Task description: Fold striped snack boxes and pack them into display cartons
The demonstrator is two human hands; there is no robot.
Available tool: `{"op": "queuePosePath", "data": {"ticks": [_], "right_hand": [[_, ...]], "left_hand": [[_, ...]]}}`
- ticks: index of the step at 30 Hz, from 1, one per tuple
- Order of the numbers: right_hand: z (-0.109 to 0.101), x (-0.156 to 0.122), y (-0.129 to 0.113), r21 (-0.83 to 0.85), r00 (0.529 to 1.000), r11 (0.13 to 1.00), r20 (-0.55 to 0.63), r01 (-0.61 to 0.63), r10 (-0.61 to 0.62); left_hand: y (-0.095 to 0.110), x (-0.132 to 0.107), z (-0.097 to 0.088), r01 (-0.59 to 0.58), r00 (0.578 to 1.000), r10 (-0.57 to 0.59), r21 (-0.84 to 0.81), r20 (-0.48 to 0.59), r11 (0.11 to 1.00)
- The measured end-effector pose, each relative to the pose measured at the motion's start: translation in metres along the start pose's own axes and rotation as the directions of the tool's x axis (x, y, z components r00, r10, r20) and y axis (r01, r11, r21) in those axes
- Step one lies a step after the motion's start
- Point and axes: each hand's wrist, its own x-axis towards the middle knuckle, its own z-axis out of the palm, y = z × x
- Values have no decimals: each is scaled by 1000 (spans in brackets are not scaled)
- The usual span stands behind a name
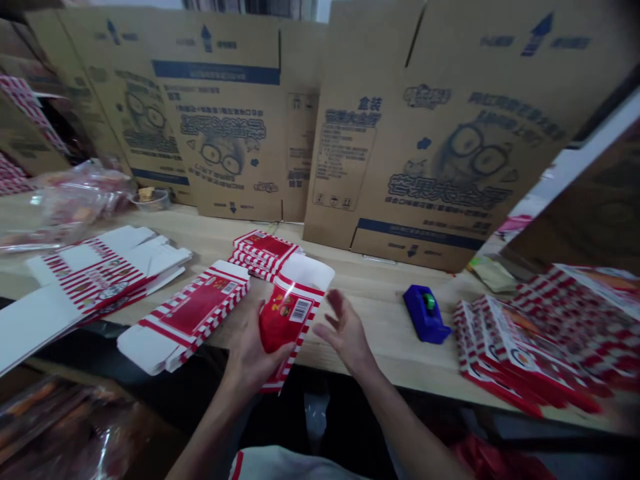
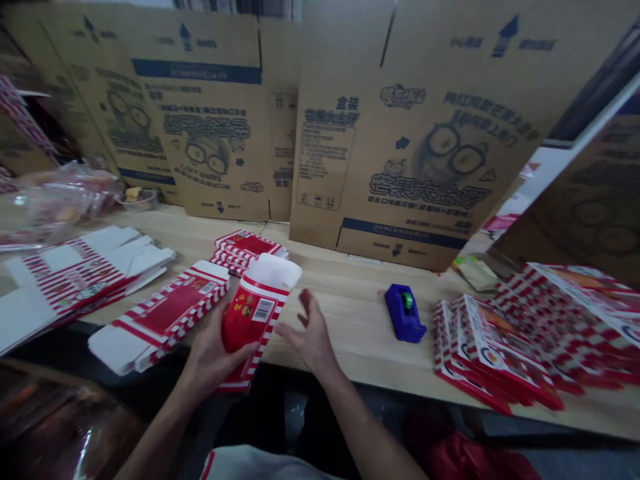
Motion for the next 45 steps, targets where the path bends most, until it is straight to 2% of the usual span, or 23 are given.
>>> {"op": "queuePosePath", "data": {"ticks": [2, 3, 5, 6, 8, 11, 14, 16, 18, 20, 22, 25, 27, 29, 34, 39, 42, 45], "right_hand": [[-16, -13, 3, 52, 983, 996, 175, -70, 60], [-23, -18, 3, 75, 974, 994, 216, -82, 64], [-39, -26, 3, 109, 979, 991, 195, -73, 51], [-47, -30, 4, 114, 983, 991, 175, -72, 52], [-64, -35, 8, 93, 989, 992, 132, -79, 66], [-84, -42, 21, -31, 995, 998, 77, -59, 61], [-95, -49, 36, -161, 998, 986, 51, -28, 37], [-98, -55, 44, -125, 995, 990, 63, -64, 73], [-100, -62, 51, -37, 982, 989, 115, -146, 149], [-102, -69, 57, 1, 957, 974, 190, -225, 221], [-104, -74, 62, 18, 956, 972, 184, -235, 228], [-110, -74, 68, 53, 989, 989, -46, -138, 141], [-115, -69, 72, 27, 986, 993, -121, -113, 115], [-119, -61, 75, -42, 991, 993, -85, -110, 106], [-118, -47, 83, -181, 1000, 983, -22, -1, -3], [-116, -37, 85, -33, 985, 984, -23, -172, 172], [-121, -32, 83, -62, 969, 976, 123, -208, 214], [-125, -33, 80, -176, 977, 981, 180, -83, 115]], "left_hand": [[10, -8, 20, -5, 999, 12, -162, 43, 987], [15, -12, 28, 4, 998, 12, -235, 65, 972], [19, -16, 38, 62, 988, 4, -412, 156, 909], [19, -18, 42, 116, 973, 9, -517, 232, 848], [15, -20, 50, 274, 919, 29, -688, 394, 672], [9, -26, 63, 470, 861, -46, -760, 506, 449], [8, -32, 71, 536, 837, -117, -757, 535, 374], [10, -33, 73, 519, 841, -73, -763, 536, 386], [12, -31, 74, 430, 881, 15, -813, 473, 392], [12, -27, 77, 325, 923, 80, -875, 376, 359], [10, -24, 83, 290, 940, 79, -898, 332, 330], [2, -24, 93, 370, 910, 59, -867, 411, 334], [-4, -23, 95, 441, 870, 61, -828, 489, 347], [-9, -20, 97, 471, 850, 51, -800, 524, 372], [-15, -7, 106, 431, 876, -4, -777, 483, 459], [-15, 10, 119, 443, 885, -95, -760, 456, 476], [-15, 19, 115, 430, 857, -15, -700, 515, 570], [-17, 23, 107, 348, 823, 100, -635, 560, 690]]}}
